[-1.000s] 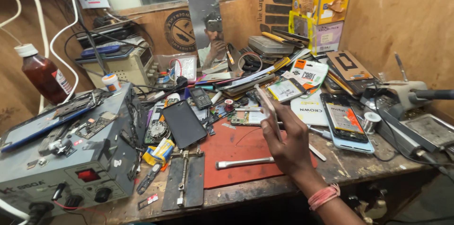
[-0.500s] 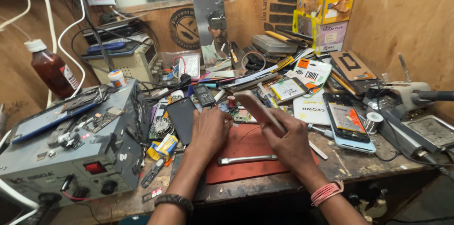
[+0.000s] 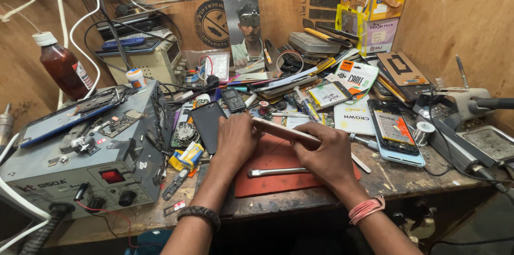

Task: The person uses a metal prying tool to carefully separate the screen assembly from the frame of a white smartphone. They work along the edges of the device, lifting the screen slightly to detach it from the body.

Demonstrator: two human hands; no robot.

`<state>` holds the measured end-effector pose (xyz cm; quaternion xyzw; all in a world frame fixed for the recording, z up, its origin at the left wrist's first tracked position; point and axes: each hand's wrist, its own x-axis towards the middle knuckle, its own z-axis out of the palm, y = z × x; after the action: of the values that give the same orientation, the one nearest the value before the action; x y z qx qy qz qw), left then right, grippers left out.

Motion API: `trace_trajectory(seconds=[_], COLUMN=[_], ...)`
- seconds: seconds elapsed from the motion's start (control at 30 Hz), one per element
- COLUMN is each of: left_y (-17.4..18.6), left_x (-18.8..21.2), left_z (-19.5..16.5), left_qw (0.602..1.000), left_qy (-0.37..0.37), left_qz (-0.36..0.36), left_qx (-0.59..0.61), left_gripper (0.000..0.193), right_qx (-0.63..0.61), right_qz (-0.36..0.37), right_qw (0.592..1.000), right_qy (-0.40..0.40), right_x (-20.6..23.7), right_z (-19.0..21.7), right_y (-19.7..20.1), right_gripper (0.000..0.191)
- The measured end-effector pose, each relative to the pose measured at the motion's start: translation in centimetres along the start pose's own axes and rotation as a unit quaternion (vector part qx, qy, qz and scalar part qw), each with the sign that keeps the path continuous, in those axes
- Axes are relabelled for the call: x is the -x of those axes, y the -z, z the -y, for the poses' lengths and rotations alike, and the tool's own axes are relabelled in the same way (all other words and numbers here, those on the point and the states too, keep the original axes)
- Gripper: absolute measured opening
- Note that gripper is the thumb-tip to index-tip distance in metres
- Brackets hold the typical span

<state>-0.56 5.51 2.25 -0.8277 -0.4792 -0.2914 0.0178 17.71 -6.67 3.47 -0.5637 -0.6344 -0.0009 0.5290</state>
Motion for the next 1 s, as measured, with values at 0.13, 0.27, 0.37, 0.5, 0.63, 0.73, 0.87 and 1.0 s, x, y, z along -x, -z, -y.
trace_trajectory(seconds=[0.13, 0.27, 0.37, 0.5, 0.63, 0.73, 0.87, 1.0], left_y=[0.2, -0.2, -0.8, -1.5, -1.1, -0.6, -0.5, -1.8], left_x=[-0.5, -0.7, -0.7, -1.2, -1.8, -1.9, -2.1, -2.8], left_z=[-0.1, -0.3, 0.1, 0.8, 1.0, 1.0, 1.3, 1.8], left_qw=[0.999, 0.998, 0.998, 0.995, 0.995, 0.995, 0.994, 0.993], left_qy=[0.009, -0.024, -0.055, -0.082, -0.092, -0.092, -0.03, -0.06], left_qz=[0.039, 0.028, -0.017, -0.022, 0.009, 0.028, 0.105, 0.099], left_qx=[0.009, -0.048, -0.038, -0.056, -0.031, -0.02, -0.003, -0.033], left_gripper=[0.011, 0.012, 0.011, 0.012, 0.009, 0.01, 0.014, 0.015], right_qx=[-0.015, -0.031, -0.023, -0.027, -0.039, -0.058, -0.093, -0.091], right_qz=[-0.013, -0.007, -0.013, -0.026, -0.053, -0.061, -0.083, -0.088], right_qw=[0.999, 0.998, 0.998, 0.997, 0.996, 0.991, 0.985, 0.982], right_qy=[-0.041, -0.059, -0.055, -0.068, -0.066, -0.104, -0.12, -0.137], right_x=[-0.2, -0.3, -0.3, -0.2, -0.4, -0.5, -0.3, -0.4], right_z=[-0.4, -1.2, -1.7, -2.4, -2.6, -2.7, -2.8, -2.7], right_y=[0.2, 0.4, 0.3, 0.3, 0.3, 0.5, 0.6, 0.5], right_gripper=[0.021, 0.023, 0.024, 0.025, 0.026, 0.023, 0.018, 0.018])
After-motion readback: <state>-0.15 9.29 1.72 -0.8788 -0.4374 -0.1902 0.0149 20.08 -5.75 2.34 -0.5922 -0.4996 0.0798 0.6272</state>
